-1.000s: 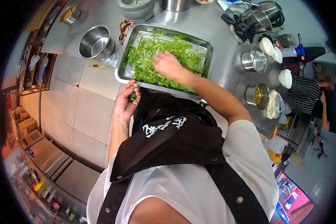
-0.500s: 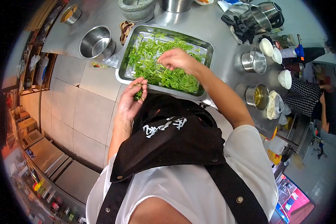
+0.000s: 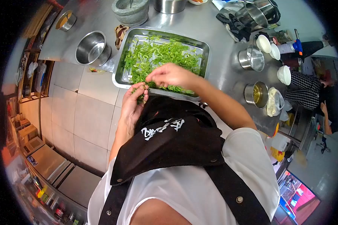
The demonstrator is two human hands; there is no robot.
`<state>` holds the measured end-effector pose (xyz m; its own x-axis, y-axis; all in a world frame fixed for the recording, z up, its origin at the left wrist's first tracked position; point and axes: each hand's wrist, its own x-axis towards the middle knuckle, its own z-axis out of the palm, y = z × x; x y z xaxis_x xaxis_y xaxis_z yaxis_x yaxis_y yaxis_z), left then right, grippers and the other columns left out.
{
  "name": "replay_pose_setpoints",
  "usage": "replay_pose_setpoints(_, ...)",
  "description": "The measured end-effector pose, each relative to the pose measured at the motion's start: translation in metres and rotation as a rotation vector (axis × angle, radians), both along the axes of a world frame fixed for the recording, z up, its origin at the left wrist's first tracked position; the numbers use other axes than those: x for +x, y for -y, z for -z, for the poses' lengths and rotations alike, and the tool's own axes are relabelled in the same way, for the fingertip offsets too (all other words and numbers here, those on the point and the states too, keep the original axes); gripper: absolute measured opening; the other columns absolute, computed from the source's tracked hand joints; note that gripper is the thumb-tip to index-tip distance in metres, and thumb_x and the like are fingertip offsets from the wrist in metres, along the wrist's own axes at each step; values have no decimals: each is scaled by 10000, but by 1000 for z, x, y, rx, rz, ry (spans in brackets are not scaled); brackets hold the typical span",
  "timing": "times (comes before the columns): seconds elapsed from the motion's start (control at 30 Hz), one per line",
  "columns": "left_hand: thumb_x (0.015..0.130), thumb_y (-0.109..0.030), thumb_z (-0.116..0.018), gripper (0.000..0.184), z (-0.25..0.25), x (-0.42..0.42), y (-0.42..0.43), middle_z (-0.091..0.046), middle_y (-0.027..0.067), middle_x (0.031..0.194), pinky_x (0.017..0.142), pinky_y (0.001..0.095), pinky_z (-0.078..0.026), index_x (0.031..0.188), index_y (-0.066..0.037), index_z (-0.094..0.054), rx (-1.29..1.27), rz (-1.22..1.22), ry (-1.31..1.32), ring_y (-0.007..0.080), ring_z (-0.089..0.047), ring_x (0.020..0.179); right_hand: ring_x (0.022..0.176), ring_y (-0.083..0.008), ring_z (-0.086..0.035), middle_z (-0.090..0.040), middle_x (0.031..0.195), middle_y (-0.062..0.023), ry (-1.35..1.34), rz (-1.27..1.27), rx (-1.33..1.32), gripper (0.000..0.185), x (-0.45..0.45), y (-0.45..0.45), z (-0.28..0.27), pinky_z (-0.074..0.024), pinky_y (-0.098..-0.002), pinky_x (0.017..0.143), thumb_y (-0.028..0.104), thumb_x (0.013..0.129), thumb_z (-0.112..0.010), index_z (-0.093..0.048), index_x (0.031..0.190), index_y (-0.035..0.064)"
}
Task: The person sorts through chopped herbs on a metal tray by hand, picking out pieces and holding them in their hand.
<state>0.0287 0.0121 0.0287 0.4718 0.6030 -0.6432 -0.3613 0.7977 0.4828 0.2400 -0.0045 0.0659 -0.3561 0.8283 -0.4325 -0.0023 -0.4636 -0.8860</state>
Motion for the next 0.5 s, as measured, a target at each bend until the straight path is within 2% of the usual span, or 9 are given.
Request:
replay_pose_setpoints(0.1,856,-48,-616,160,-4,-8,0,-634,61,881,650,226,-513,1013,-41,-588,-26,-13,22,111,-599,734,698,-86,-517,-604,788,-7,277,231,98,253,27,-17,9,-425,-229,648,154,885,-536,-634,1097,56)
replay_pose_setpoints(0.2,846,-12,-599,183,0,-19,-1,-628,60,887,654,226,-511,1028,-36,-587,-37,-44,59,113,-595,736,758,-114,-554,-622,827,-37,569,288,245,288,59,-36,44,-452,-264,703,154,887,-534,-599,1153,66)
replay_pose_setpoints(0.4,845,25,-562,206,8,-33,-4,-621,73,903,673,242,-516,1048,-9,-578,-32,-89,114,130,-592,753,829,-157,-613,-661,899,-67,464,130,306,399,56,-42,63,-473,-305,739,131,856,-529,-512,1251,84)
replay_pose_setpoints(0.5,845,32,-555,210,8,-35,-4,-621,76,905,677,248,-518,1050,-9,-576,-28,-110,112,133,-592,750,826,-193,-627,-668,935,-90,972,289,422,379,65,-45,56,-481,-315,741,130,853,-503,-525,1229,79)
